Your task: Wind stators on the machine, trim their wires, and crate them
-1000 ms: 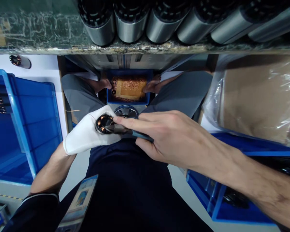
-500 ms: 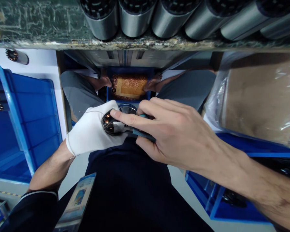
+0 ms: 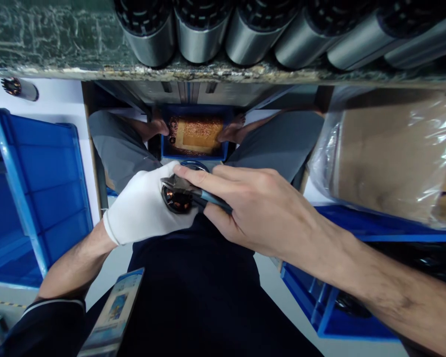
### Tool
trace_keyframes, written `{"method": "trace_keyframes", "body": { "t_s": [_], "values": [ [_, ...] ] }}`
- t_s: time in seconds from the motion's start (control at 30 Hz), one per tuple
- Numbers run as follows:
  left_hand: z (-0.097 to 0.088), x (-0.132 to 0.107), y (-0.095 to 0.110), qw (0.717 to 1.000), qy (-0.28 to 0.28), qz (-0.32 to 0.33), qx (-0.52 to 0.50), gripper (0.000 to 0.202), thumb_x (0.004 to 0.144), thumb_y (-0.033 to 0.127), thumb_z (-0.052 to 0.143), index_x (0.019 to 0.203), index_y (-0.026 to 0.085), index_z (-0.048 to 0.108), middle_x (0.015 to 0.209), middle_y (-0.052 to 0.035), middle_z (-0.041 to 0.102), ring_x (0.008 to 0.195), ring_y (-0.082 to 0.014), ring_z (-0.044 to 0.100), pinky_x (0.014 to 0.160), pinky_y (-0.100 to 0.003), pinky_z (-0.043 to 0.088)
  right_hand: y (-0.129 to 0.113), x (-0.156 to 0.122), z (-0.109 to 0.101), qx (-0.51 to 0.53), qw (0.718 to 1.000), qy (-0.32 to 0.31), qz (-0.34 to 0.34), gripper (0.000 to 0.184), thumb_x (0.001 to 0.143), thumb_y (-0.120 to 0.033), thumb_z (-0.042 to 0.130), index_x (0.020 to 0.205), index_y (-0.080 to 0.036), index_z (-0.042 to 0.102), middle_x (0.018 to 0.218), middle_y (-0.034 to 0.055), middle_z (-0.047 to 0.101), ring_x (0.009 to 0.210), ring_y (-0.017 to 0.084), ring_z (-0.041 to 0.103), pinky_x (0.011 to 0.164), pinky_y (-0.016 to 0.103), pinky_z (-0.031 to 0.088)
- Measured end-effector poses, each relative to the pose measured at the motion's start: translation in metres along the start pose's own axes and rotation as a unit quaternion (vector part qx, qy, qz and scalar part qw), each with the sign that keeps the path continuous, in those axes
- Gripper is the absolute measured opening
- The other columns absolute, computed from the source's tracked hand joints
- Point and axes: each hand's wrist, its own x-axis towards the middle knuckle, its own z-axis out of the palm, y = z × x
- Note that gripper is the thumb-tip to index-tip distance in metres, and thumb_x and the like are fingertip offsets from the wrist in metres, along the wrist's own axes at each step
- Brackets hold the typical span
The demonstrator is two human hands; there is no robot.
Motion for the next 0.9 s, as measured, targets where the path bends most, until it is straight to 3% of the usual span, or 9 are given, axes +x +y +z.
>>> {"method": "trace_keyframes", "body": {
  "t_s": [0.2,0.37,0.47,0.6,0.67,0.73,0.77,0.83,0.9],
  "values": [
    [-0.005,0.001,-0.001,0.999,-0.011,0.016,-0.028,0.022,0.084,0.038,0.074,0.1,0.025,0.066,0.091,-0.0081,0.08,0.078,-0.0303,0.076,0.074,-0.046,0.057,0.0,0.003,-0.007,-0.034,0.999,-0.003,-0.004,0.067,0.104,-0.013,0.058,0.17,-0.022,0.064,0.094,0.0031,0.079,0.078,0.022,0.077,0.065,0.033,0.056],
    [0.001,0.01,-0.016,0.988,-0.059,-0.001,-0.143,0.025,0.085,0.038,0.081,0.102,0.022,0.072,0.103,-0.007,0.083,0.096,-0.0276,0.078,0.091,-0.041,0.061,0.016,0.006,-0.001,0.072,0.996,-0.039,0.031,0.066,0.103,-0.01,0.061,0.168,-0.023,0.067,0.141,0.0068,0.087,0.114,0.027,0.088,0.093,0.037,0.071],
    [0.01,0.014,-0.025,0.934,-0.103,-0.076,-0.334,0.034,0.085,0.04,0.089,0.109,0.019,0.077,0.108,-0.0069,0.084,0.1,-0.0251,0.077,0.096,-0.039,0.063,0.025,0.008,0.01,0.14,0.989,-0.028,0.04,0.058,0.106,-0.014,0.064,0.162,-0.025,0.071,0.151,0.0072,0.082,0.13,0.027,0.085,0.113,0.039,0.068],
    [0.027,0.006,-0.026,0.806,-0.126,-0.157,-0.557,0.041,0.091,0.06,0.084,0.104,0.021,0.078,0.104,-0.0094,0.083,0.098,-0.0288,0.081,0.093,-0.046,0.068,0.024,0.012,0.028,0.219,0.974,0.049,0.007,0.063,0.097,-0.043,0.092,0.155,-0.023,0.074,0.151,0.0125,0.081,0.136,0.032,0.081,0.119,0.042,0.065],
    [0.031,-0.002,-0.024,0.784,-0.115,-0.17,-0.586,0.055,0.099,0.076,0.069,0.11,0.023,0.078,0.111,-0.0133,0.084,0.108,-0.0351,0.082,0.093,-0.052,0.069,0.02,0.015,0.033,0.252,0.965,0.078,0.006,0.065,0.09,-0.043,0.099,0.147,-0.023,0.076,0.141,0.0116,0.084,0.126,0.032,0.083,0.112,0.041,0.066],
    [0.03,-0.014,-0.025,0.803,-0.085,-0.163,-0.567,0.069,0.104,0.087,0.054,0.128,0.026,0.077,0.125,-0.016,0.083,0.123,-0.0382,0.08,0.097,-0.054,0.068,0.02,0.019,0.034,0.307,0.949,0.05,0.058,0.05,0.091,-0.043,0.098,0.132,-0.023,0.079,0.107,0.0037,0.087,0.09,0.023,0.081,0.086,0.034,0.065],
    [0.026,-0.02,-0.027,0.836,-0.049,-0.138,-0.528,0.074,0.103,0.09,0.054,0.137,0.027,0.074,0.135,-0.0167,0.08,0.13,-0.0386,0.077,0.102,-0.055,0.067,0.021,0.021,0.033,0.35,0.932,0.018,0.093,0.044,0.091,-0.047,0.098,0.123,-0.022,0.08,0.091,-0.0005,0.082,0.074,0.019,0.072,0.073,0.03,0.059],
    [0.015,-0.031,-0.032,0.929,0.051,-0.032,-0.364,0.077,0.094,0.086,0.075,0.147,0.031,0.069,0.15,-0.0159,0.074,0.141,-0.0396,0.07,0.115,-0.059,0.06,0.024,0.027,0.03,0.452,0.88,-0.054,0.139,0.045,0.091,-0.06,0.096,0.108,-0.021,0.08,0.077,-0.0038,0.071,0.063,0.014,0.058,0.06,0.027,0.047],
    [0.0,-0.04,-0.038,0.979,0.107,0.121,-0.124,0.062,0.088,0.064,0.094,0.14,0.036,0.074,0.153,-0.0123,0.073,0.141,-0.0393,0.068,0.124,-0.063,0.051,0.026,0.033,0.032,0.529,0.829,-0.114,0.138,0.048,0.093,-0.066,0.093,0.101,-0.021,0.079,0.077,-0.0026,0.069,0.064,0.014,0.057,0.058,0.026,0.045]
  ]
}}
